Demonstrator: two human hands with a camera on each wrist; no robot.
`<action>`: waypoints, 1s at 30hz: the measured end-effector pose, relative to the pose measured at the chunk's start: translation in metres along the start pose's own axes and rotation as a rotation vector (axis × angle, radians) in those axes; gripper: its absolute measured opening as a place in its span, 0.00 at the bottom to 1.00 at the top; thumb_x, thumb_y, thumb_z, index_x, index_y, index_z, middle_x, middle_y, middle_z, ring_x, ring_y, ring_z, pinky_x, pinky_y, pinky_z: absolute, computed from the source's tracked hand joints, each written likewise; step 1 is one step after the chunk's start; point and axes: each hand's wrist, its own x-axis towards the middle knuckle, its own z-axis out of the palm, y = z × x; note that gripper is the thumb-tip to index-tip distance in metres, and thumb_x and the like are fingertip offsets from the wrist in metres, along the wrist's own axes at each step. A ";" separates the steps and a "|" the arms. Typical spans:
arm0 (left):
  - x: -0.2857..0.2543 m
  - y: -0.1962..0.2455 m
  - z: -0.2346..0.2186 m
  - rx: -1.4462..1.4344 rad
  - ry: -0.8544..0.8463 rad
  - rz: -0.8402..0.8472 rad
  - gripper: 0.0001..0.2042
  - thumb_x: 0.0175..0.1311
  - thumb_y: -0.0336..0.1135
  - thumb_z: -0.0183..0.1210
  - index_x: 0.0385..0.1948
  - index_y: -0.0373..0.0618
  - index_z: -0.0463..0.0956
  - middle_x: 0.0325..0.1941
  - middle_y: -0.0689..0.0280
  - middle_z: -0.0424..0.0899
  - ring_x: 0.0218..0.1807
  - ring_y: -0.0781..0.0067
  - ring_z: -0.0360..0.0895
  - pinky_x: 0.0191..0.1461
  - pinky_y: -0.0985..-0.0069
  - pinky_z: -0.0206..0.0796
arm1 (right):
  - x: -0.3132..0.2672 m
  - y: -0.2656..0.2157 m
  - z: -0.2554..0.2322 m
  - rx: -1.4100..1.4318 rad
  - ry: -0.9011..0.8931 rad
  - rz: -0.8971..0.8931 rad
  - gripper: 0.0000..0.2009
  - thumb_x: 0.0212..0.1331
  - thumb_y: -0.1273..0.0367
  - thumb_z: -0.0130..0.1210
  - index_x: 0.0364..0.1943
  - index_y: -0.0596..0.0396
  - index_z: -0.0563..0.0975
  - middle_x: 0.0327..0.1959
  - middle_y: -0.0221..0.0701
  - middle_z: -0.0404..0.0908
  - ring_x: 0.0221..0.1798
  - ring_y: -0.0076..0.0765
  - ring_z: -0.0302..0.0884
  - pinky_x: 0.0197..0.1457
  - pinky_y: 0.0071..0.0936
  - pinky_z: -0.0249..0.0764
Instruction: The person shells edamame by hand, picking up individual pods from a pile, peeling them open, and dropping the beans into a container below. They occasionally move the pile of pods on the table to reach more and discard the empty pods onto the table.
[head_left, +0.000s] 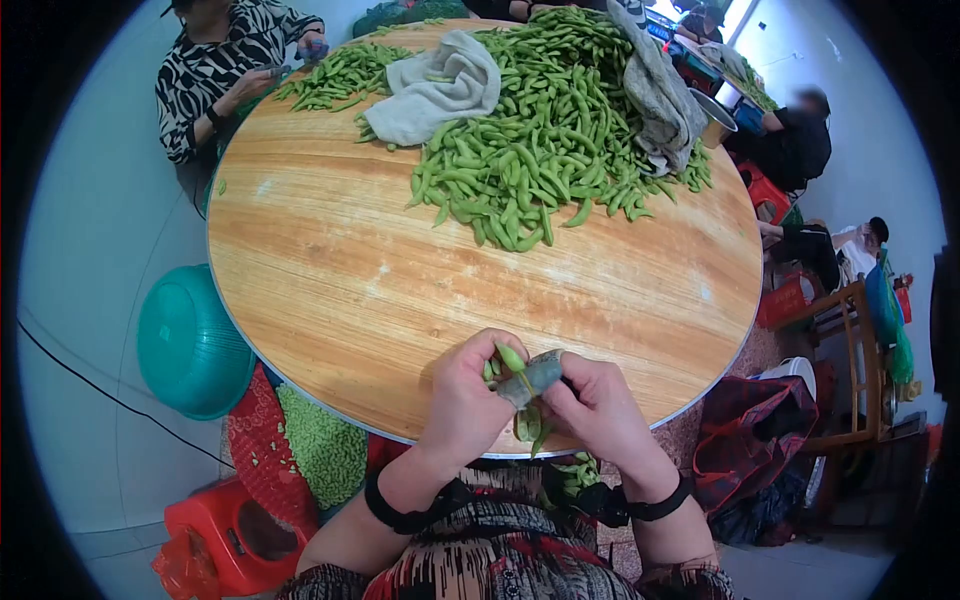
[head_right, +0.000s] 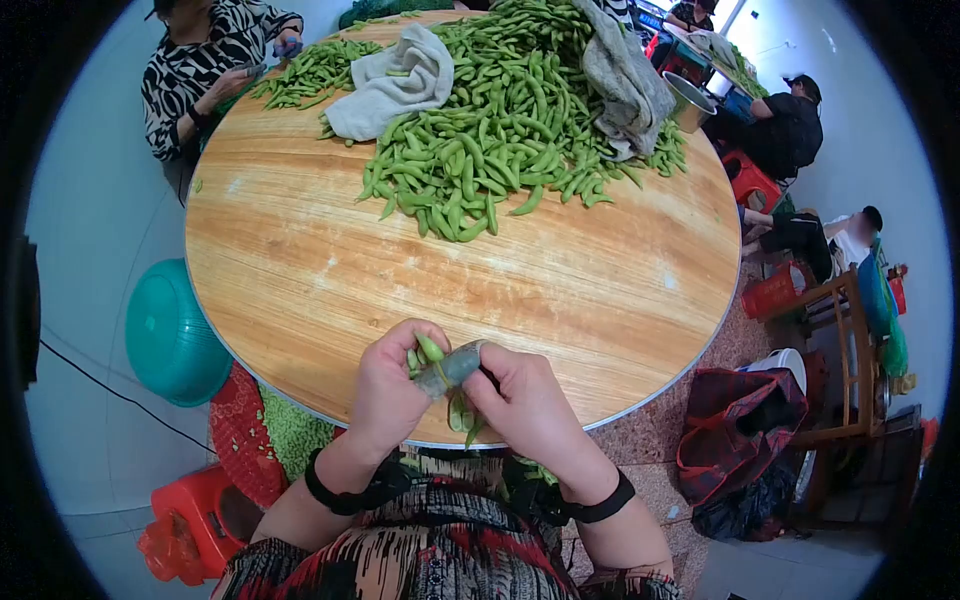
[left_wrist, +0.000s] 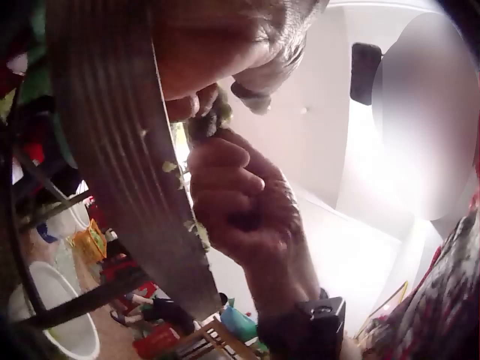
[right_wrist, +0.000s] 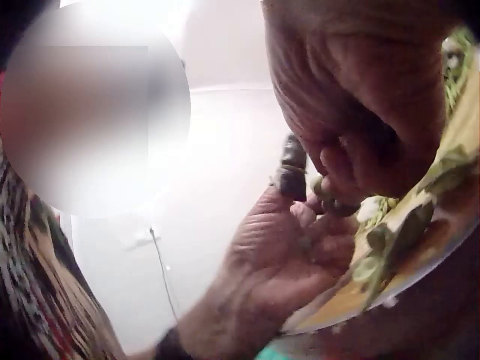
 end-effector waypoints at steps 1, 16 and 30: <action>0.002 -0.002 0.000 -0.050 0.015 -0.015 0.08 0.54 0.23 0.60 0.34 0.39 0.72 0.30 0.73 0.73 0.30 0.87 0.68 0.31 0.89 0.62 | 0.001 0.002 -0.001 -0.004 -0.003 -0.003 0.08 0.64 0.68 0.47 0.30 0.56 0.72 0.17 0.19 0.67 0.18 0.12 0.57 0.20 0.12 0.54; 0.001 0.007 0.001 0.329 0.009 0.177 0.20 0.53 0.21 0.56 0.50 0.40 0.66 0.33 0.63 0.78 0.36 0.72 0.75 0.42 0.76 0.66 | 0.033 -0.016 -0.027 -0.094 -0.025 0.058 0.10 0.56 0.68 0.57 0.36 0.62 0.77 0.23 0.23 0.77 0.27 0.14 0.69 0.30 0.16 0.68; -0.007 0.000 -0.002 0.302 -0.110 0.416 0.15 0.49 0.20 0.58 0.41 0.42 0.73 0.32 0.56 0.79 0.36 0.59 0.78 0.40 0.73 0.70 | 0.013 0.019 -0.025 1.145 -0.172 0.510 0.04 0.57 0.72 0.55 0.30 0.57 0.74 0.14 0.18 0.62 0.11 0.11 0.51 0.11 0.12 0.44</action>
